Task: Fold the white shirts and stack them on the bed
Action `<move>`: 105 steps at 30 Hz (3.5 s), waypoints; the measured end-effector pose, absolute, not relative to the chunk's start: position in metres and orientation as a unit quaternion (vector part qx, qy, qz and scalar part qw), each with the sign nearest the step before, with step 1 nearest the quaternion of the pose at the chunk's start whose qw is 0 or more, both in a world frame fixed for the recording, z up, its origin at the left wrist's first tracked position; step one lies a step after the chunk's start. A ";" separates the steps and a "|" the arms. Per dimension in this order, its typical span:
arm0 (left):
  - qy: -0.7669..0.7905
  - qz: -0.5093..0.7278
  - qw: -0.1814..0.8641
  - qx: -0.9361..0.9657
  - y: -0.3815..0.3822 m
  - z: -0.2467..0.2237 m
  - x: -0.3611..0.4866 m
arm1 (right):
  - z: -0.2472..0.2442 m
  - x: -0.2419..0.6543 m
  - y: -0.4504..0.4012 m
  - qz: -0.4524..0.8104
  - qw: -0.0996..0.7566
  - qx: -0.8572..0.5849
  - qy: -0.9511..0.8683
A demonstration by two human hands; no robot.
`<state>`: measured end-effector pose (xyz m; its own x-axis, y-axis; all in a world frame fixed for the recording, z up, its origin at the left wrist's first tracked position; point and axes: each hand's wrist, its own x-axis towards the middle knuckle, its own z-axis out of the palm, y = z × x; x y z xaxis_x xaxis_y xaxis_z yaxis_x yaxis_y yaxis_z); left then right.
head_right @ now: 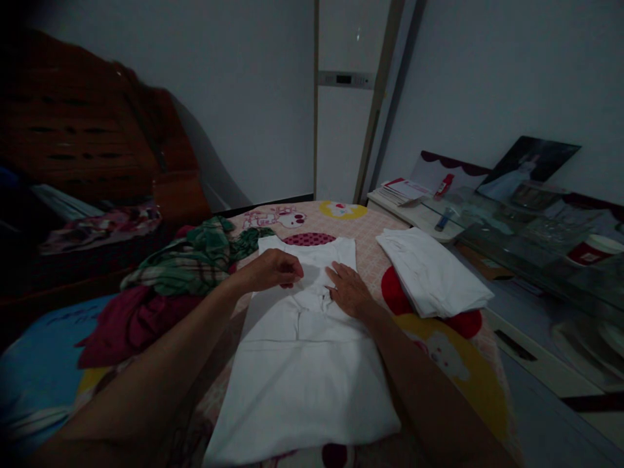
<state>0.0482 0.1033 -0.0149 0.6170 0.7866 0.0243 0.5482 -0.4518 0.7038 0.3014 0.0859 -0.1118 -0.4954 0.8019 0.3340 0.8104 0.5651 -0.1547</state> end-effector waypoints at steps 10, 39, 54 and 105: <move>0.420 0.153 0.267 0.854 0.117 -0.040 0.040 | -0.074 0.293 0.076 0.104 0.351 -0.382 -0.849; 0.392 0.262 0.321 0.821 0.121 -0.054 0.048 | -0.050 0.243 0.033 0.215 0.210 -0.169 -0.939; 0.401 0.243 0.383 0.796 0.117 -0.042 0.042 | -0.018 0.272 0.044 0.265 0.258 -0.321 -0.872; 0.478 0.171 0.198 0.839 0.080 0.021 -0.004 | 0.013 0.329 0.043 0.410 0.418 -0.534 -0.610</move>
<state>-0.0042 0.0804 0.0212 0.4845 0.8693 0.0980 0.7339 -0.4649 0.4953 0.3292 0.0430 0.0127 -0.0810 0.9941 0.0727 0.3085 0.0943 -0.9465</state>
